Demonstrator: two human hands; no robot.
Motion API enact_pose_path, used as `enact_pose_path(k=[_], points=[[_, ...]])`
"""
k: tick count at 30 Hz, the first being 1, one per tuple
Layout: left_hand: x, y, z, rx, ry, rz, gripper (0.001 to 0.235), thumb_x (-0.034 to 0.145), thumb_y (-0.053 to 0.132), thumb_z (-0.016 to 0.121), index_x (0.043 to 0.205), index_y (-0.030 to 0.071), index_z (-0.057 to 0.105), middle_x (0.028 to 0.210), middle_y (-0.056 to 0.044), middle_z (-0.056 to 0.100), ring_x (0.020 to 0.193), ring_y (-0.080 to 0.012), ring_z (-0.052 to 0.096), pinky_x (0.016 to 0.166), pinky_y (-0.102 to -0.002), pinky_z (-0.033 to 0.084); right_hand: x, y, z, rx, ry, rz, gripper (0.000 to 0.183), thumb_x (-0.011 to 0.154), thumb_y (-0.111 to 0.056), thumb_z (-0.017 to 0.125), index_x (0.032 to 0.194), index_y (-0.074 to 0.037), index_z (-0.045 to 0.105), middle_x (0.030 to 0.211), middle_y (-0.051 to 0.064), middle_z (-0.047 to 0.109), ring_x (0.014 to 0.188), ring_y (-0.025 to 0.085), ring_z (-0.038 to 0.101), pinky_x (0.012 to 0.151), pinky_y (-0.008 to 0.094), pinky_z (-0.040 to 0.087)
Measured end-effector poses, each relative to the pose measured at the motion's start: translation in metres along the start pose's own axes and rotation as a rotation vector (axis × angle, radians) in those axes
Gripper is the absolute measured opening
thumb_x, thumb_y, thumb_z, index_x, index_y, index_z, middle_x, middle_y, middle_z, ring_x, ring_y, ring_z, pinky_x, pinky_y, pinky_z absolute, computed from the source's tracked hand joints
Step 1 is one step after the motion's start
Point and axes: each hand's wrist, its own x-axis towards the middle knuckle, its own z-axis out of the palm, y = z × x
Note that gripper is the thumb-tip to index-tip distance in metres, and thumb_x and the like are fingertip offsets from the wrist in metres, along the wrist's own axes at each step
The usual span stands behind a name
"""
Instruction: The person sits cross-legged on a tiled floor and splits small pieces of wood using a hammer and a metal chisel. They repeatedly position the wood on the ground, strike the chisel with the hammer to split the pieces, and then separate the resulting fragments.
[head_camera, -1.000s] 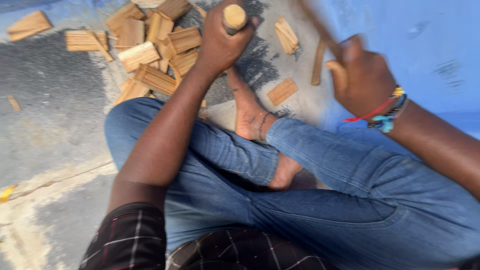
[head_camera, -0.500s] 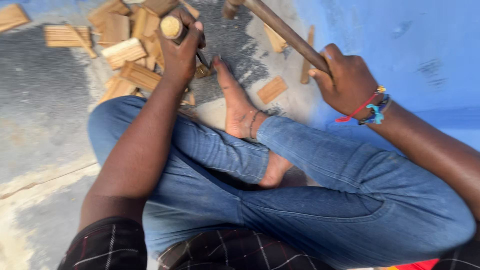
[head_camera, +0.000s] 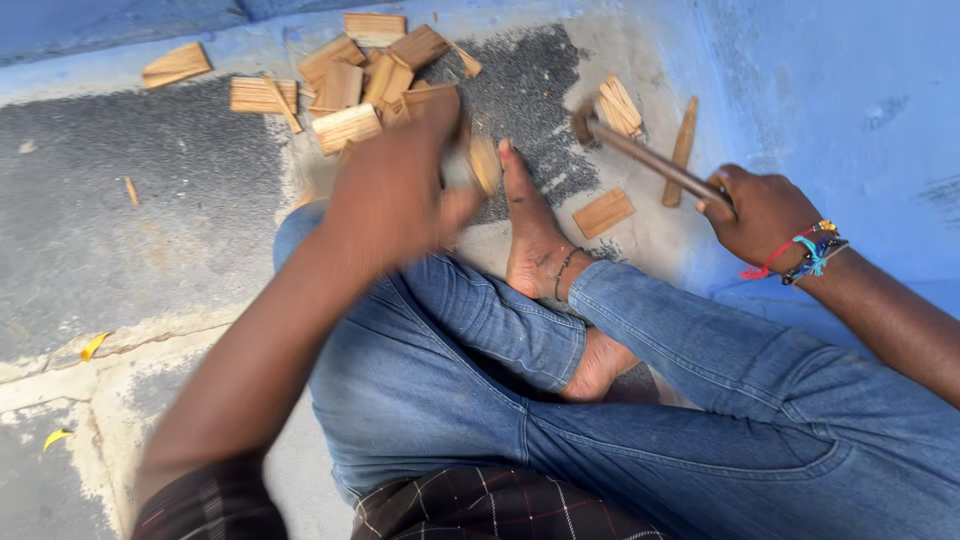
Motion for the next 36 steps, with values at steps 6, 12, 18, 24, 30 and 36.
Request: enact_pose_path(k=[6, 12, 18, 24, 30, 36], points=[[-0.107, 0.041, 0.013, 0.007, -0.868, -0.348, 0.049, 0.094, 0.035, 0.066, 0.117, 0.003, 0.037, 0.099, -0.024, 0.068, 0.094, -0.0424, 0.069, 0.081, -0.05, 0.056, -0.002, 0.009, 0.005, -0.163, -0.129, 0.068, 0.029, 0.092, -0.03, 0.069, 0.115, -0.013, 0.067, 0.093, 0.018, 0.075, 0.093, 0.04, 0.073, 0.083, 0.053, 0.056], [-0.131, 0.06, 0.03, -0.011, -1.049, -0.111, 0.053, 0.093, 0.033, 0.069, 0.125, -0.004, 0.049, 0.104, -0.024, 0.069, 0.103, -0.041, 0.067, 0.088, -0.05, 0.055, -0.003, 0.019, 0.018, -0.253, -0.208, 0.103, 0.035, 0.093, -0.027, 0.067, 0.126, -0.016, 0.064, 0.107, 0.015, 0.075, 0.102, 0.035, 0.073, 0.088, 0.05, 0.058], [-0.048, 0.008, 0.037, 0.117, -0.752, -0.162, 0.051, 0.082, 0.032, 0.071, 0.131, 0.02, 0.066, 0.118, -0.013, 0.067, 0.108, -0.0353, 0.066, 0.089, -0.049, 0.054, 0.007, 0.052, 0.043, -0.28, -0.189, -0.11, 0.043, 0.086, -0.013, 0.067, 0.128, -0.014, 0.06, 0.114, 0.014, 0.068, 0.098, 0.035, 0.072, 0.086, 0.048, 0.058], [0.04, -0.106, 0.133, 0.162, -0.377, -0.176, 0.061, 0.079, 0.035, 0.08, 0.132, 0.013, 0.06, 0.121, -0.019, 0.066, 0.114, -0.04, 0.064, 0.09, -0.05, 0.053, 0.017, 0.098, 0.091, -0.133, -0.442, -0.125, 0.06, 0.084, -0.014, 0.073, 0.139, -0.019, 0.05, 0.097, 0.008, 0.074, 0.097, 0.028, 0.072, 0.085, 0.043, 0.058], [0.054, -0.146, 0.202, 0.038, -0.347, -0.255, 0.028, 0.09, 0.034, 0.073, 0.112, 0.016, 0.073, 0.109, -0.015, 0.074, 0.105, -0.0361, 0.07, 0.091, -0.048, 0.055, 0.014, 0.12, 0.102, -0.061, -0.442, -0.124, 0.055, 0.085, -0.017, 0.073, 0.136, -0.019, 0.053, 0.096, 0.003, 0.075, 0.097, 0.023, 0.073, 0.087, 0.039, 0.059], [0.061, -0.16, 0.21, -0.071, -0.109, -0.151, 0.023, 0.088, 0.024, 0.068, 0.106, 0.01, 0.069, 0.101, -0.021, 0.071, 0.094, -0.0428, 0.068, 0.082, -0.052, 0.053, 0.015, 0.102, 0.074, -0.089, -0.462, -0.041, 0.054, 0.088, -0.027, 0.073, 0.139, -0.02, 0.053, 0.114, 0.003, 0.071, 0.101, 0.025, 0.072, 0.091, 0.041, 0.058]])
